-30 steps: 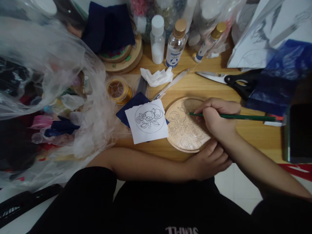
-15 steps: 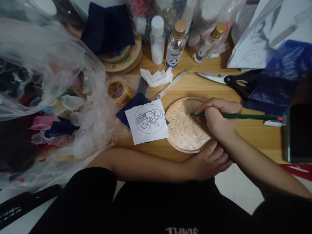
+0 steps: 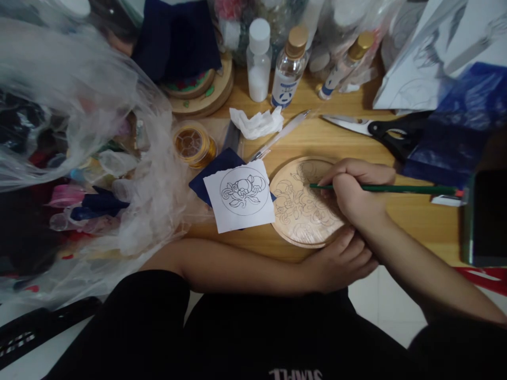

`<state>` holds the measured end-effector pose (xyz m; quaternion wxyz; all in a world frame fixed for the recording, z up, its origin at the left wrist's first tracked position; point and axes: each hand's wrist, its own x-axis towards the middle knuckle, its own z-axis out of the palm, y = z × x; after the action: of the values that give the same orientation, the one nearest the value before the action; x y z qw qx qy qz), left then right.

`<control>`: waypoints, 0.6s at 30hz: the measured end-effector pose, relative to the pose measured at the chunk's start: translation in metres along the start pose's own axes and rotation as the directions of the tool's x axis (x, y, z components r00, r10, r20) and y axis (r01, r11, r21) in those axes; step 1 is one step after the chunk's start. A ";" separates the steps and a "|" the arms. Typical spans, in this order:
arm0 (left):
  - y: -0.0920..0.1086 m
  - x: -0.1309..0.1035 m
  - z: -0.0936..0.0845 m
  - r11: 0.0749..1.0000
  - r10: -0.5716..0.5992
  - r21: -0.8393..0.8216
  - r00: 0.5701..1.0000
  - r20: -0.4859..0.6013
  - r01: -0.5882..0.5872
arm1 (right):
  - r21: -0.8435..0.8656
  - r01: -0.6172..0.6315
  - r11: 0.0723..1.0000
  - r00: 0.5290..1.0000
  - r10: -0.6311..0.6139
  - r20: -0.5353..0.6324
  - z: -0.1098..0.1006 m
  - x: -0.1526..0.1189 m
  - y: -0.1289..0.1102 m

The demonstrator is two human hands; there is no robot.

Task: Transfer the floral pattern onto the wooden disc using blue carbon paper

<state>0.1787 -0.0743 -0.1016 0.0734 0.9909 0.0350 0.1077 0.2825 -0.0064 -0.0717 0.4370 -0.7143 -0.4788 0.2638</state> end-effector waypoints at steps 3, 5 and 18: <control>0.000 0.000 0.001 1.000 0.008 0.007 1.000 0.013 -0.008 | -0.010 -0.009 1.000 1.000 0.009 0.006 -0.001 0.000 -0.002; 0.001 -0.001 0.001 1.000 -0.006 0.014 1.000 -0.007 0.006 | -0.007 -0.006 1.000 1.000 0.006 0.012 -0.001 0.001 -0.002; 0.000 0.000 0.000 1.000 0.020 0.011 0.999 0.029 -0.020 | 0.056 0.005 0.998 0.998 -0.002 -0.065 -0.001 -0.002 0.004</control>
<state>0.1789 -0.0742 -0.1016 0.0670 0.9930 0.0247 0.0939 0.2841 -0.0089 -0.0748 0.4726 -0.7092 -0.4580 0.2529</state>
